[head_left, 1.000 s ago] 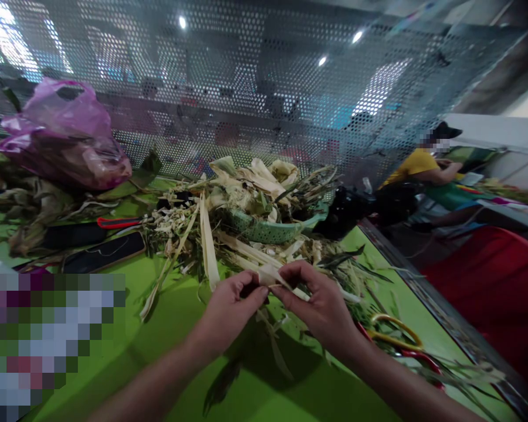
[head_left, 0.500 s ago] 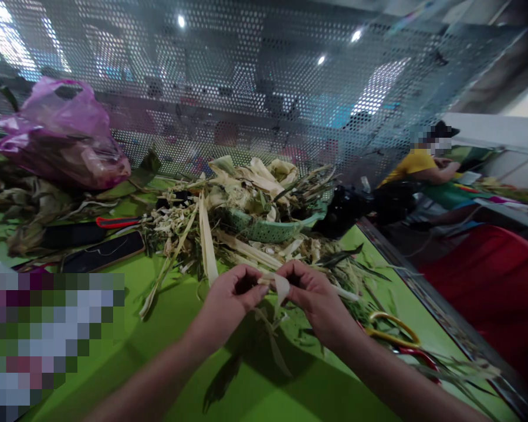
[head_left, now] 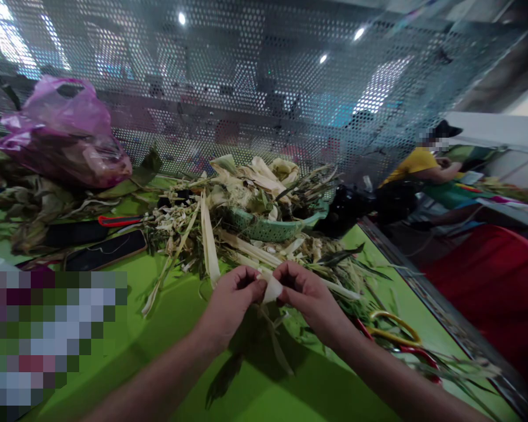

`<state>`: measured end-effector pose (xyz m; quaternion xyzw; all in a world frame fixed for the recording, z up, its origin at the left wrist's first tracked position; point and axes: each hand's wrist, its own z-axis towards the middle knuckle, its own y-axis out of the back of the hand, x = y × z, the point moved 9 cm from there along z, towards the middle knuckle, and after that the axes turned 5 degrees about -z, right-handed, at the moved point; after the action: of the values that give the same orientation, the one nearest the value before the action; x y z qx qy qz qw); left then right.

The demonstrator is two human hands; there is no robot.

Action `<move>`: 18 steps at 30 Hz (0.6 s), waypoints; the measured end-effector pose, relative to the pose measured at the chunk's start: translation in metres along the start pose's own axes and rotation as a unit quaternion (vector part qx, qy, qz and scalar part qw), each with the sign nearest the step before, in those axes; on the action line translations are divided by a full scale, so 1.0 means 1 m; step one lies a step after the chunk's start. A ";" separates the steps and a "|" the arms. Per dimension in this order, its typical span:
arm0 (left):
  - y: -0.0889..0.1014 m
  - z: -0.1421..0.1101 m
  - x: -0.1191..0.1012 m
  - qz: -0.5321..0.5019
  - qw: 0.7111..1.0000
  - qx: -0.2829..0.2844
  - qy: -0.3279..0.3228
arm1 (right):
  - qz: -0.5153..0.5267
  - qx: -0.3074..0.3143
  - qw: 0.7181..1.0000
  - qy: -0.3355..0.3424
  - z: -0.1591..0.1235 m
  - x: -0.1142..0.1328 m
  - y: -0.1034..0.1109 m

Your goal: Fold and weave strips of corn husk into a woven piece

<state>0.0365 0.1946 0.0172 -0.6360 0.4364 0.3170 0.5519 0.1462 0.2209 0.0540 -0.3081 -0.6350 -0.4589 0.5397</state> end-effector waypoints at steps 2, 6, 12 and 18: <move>-0.002 0.000 -0.002 0.028 0.999 0.018 -0.007 | -0.038 -0.014 0.999 0.020 0.000 0.004 0.004; -0.001 0.001 -0.006 0.046 0.999 0.023 -0.013 | -0.086 -0.041 0.995 0.024 0.002 0.010 0.013; 0.008 0.001 -0.013 0.070 0.997 0.011 -0.012 | -0.148 -0.118 0.980 0.053 -0.011 0.033 0.060; 0.010 -0.006 -0.021 0.059 0.998 0.021 -0.023 | -0.477 -0.061 0.877 -0.004 -0.072 0.027 0.119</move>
<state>0.0187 0.1930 0.0325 -0.5898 0.4669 0.3547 0.5553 0.2744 0.1984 0.1094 -0.0019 -0.6777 -0.6974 0.2332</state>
